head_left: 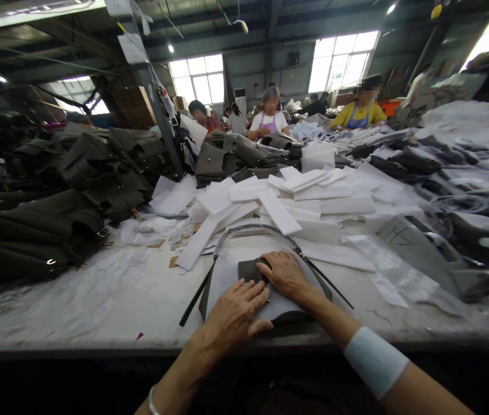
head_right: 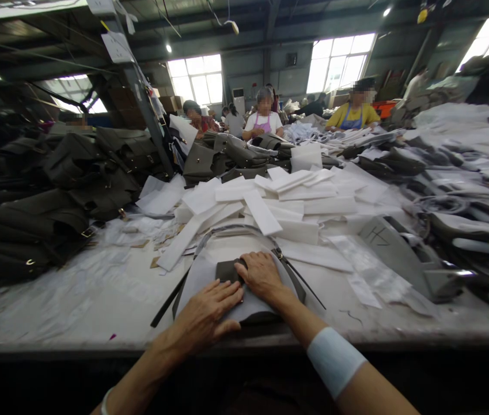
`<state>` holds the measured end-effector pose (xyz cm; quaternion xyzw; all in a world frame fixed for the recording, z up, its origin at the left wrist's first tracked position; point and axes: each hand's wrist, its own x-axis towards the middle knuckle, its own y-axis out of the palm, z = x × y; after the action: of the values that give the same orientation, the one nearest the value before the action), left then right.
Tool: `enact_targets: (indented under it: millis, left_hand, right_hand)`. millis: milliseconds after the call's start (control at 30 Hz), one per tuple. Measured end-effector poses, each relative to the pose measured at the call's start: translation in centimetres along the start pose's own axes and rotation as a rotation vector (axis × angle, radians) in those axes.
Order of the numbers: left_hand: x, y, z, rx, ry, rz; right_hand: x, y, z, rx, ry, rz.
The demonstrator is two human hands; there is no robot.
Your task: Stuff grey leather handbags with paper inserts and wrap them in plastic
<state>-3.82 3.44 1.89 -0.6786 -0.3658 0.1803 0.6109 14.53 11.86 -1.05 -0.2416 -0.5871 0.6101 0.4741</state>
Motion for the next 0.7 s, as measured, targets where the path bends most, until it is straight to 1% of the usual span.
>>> enact_targets:
  millis: [133, 233, 333, 433, 467, 500, 533, 633, 667, 700]
  left_hand:
    - [-0.6, 0.9, -0.3, 0.104, -0.03, 0.032]
    - [-0.7, 1.1, -0.5, 0.128, -0.015, 0.05]
    - [-0.8, 1.2, -0.6, 0.122, -0.016, 0.062]
    - [-0.9, 1.3, -0.5, 0.085, -0.049, 0.056]
    - [-0.9, 1.4, -0.4, 0.068, -0.059, 0.048]
    - [-1.0, 1.5, -0.3, 0.052, -0.064, 0.035]
    - [-1.0, 1.6, -0.3, 0.036, -0.065, 0.015]
    - [-1.4, 2.2, -0.1, 0.002, -0.04, -0.078]
    - [-1.6, 2.4, -0.2, -0.007, -0.026, -0.121]
    - [-1.8, 2.7, -0.2, -0.015, -0.008, -0.171]
  right_hand:
    - [0.0, 0.2, 0.0, 0.025, 0.002, -0.01]
    - [-0.1, 0.2, 0.0, 0.115, 0.016, -0.03]
    - [-0.2, -0.3, -0.1, 0.266, 0.042, -0.106]
    - [-0.2, -1.3, -0.1, 0.436, 0.042, -0.224]
    - [-0.3, -1.7, -0.2, 0.5, 0.037, -0.24]
    - [-0.4, -2.1, -0.2, 0.571, 0.029, -0.22]
    - [-0.5, -2.6, -0.2, 0.646, 0.019, -0.161]
    - [-1.0, -3.5, -0.1, 0.808, -0.074, 0.173]
    - [-1.2, -3.7, -0.1, 0.82, -0.111, 0.261]
    - [-1.4, -3.9, 0.0, 0.817, -0.14, 0.311]
